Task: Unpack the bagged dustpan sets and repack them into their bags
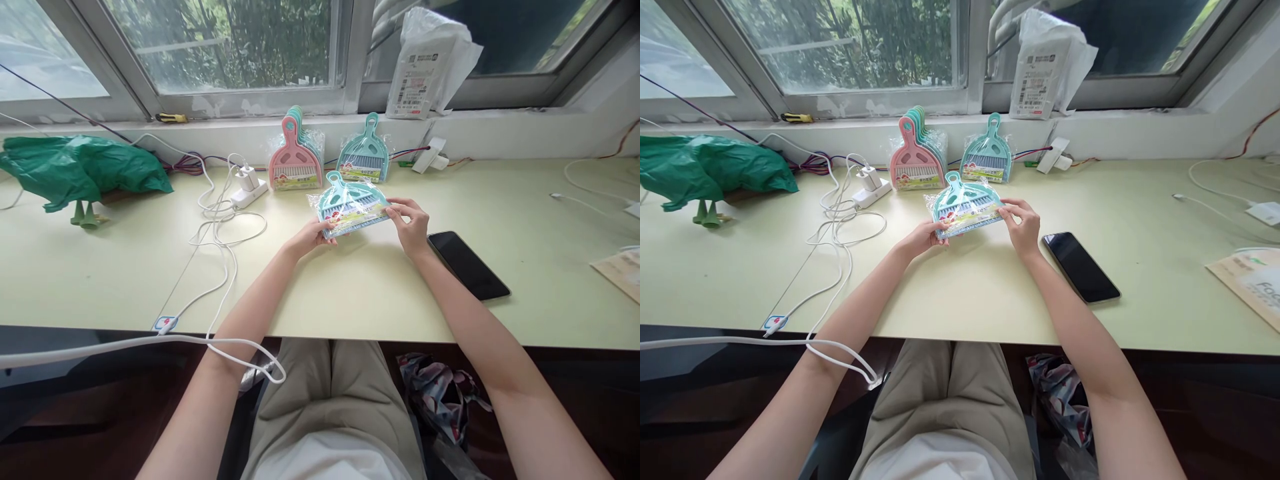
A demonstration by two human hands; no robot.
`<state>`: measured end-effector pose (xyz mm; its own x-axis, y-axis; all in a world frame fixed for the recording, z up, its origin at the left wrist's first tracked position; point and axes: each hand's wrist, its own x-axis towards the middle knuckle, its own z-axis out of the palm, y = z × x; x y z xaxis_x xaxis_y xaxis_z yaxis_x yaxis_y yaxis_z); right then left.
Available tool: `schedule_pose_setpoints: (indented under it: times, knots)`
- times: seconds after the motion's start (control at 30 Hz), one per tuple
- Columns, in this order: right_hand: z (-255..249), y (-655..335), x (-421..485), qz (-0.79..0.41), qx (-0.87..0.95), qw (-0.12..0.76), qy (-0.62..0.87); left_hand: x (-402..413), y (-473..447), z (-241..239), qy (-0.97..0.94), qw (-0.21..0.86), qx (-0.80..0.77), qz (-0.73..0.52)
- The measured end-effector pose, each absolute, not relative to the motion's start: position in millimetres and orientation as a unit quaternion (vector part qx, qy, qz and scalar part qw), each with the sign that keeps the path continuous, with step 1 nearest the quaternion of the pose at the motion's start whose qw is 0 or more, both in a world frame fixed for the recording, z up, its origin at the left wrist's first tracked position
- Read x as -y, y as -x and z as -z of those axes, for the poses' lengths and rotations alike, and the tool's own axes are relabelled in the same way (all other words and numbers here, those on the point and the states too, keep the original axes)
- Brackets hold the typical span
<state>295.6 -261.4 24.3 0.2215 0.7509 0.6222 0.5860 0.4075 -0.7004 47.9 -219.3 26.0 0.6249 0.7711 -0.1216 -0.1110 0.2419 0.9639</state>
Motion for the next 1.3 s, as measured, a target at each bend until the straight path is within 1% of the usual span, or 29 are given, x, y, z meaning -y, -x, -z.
schedule_pose_setpoints:
  times: [0.5,0.73,0.93,1.0,1.1,1.2,1.3]
  knots:
    - [-18.7,-297.8,259.1,-0.098,0.605,0.573,0.544,222.2,-47.1,-26.8,-0.573,0.702,-0.304,-0.295]
    - [-17.0,-297.9,256.7,-0.161,0.577,0.596,0.535,223.7,-47.5,-27.8,-0.581,0.693,-0.306,-0.297]
    - [-12.6,-298.2,253.1,-0.186,0.547,0.618,0.534,224.3,-48.3,-26.5,-0.592,0.689,-0.302,-0.287]
    - [-9.7,-298.8,250.7,-0.220,0.534,0.616,0.536,224.0,-48.4,-25.3,-0.594,0.685,-0.310,-0.284]
    - [-5.7,-302.0,246.8,-0.332,0.485,0.609,0.532,223.6,-48.7,-23.4,-0.600,0.678,-0.321,-0.279]
    - [-3.6,-308.1,244.2,-0.467,0.436,0.569,0.518,223.0,-48.4,-21.9,-0.612,0.673,-0.322,-0.263]
    - [-3.1,-313.7,243.7,-0.540,0.432,0.531,0.490,221.5,-47.1,-21.0,-0.620,0.668,-0.325,-0.252]
